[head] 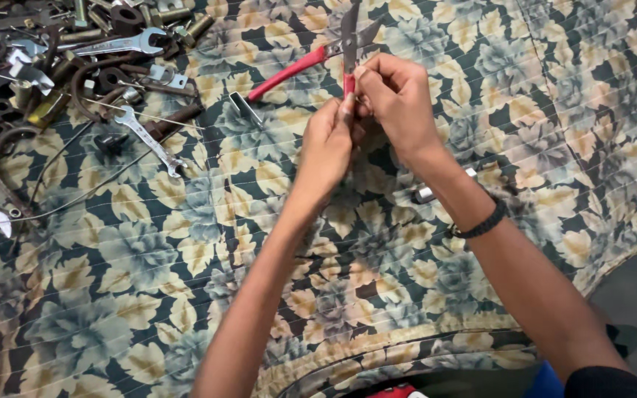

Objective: The person uses a variety of wrenches and pliers to adjust and work on metal hand tools spread out across a floral-patterned bedspread.

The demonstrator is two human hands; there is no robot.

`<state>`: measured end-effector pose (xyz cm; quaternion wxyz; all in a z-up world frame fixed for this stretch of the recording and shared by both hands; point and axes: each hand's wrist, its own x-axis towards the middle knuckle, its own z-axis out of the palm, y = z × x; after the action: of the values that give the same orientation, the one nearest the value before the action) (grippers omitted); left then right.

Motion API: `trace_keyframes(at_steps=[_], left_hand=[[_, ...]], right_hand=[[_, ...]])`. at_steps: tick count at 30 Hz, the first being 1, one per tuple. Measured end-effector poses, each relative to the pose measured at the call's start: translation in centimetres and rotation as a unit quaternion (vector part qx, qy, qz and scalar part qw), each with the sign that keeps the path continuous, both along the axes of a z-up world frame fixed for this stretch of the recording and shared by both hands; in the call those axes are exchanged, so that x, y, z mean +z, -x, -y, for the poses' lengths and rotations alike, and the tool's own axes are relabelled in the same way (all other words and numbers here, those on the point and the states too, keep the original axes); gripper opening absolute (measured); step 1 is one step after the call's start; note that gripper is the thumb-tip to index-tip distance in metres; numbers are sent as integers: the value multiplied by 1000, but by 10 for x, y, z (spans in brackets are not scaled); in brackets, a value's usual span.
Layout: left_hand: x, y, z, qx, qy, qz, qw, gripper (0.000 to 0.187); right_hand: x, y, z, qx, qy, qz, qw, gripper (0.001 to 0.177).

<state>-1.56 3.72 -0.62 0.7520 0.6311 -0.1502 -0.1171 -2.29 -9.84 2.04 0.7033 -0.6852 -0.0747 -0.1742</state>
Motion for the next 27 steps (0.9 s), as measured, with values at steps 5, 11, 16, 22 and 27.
trace_keyframes(at_steps=[5, 11, 16, 22, 27], left_hand=[[-9, -9, 24, 165, -118, 103, 974, 16], [-9, -8, 32, 188, -42, 53, 980, 26], [-20, -12, 32, 176, 63, 14, 982, 34], [-23, -22, 35, 166, 131, -54, 976, 35], [-14, -4, 31, 227, -11, 84, 970, 29]], right_hand=[[-4, -6, 10, -36, 97, 41, 994, 22], [-5, -1, 1, -92, 108, 49, 989, 22], [-12, 7, -12, -195, 226, 89, 950, 26], [-14, 14, -11, -206, 315, 155, 913, 24], [-7, 7, 3, -136, 306, 133, 933, 23]])
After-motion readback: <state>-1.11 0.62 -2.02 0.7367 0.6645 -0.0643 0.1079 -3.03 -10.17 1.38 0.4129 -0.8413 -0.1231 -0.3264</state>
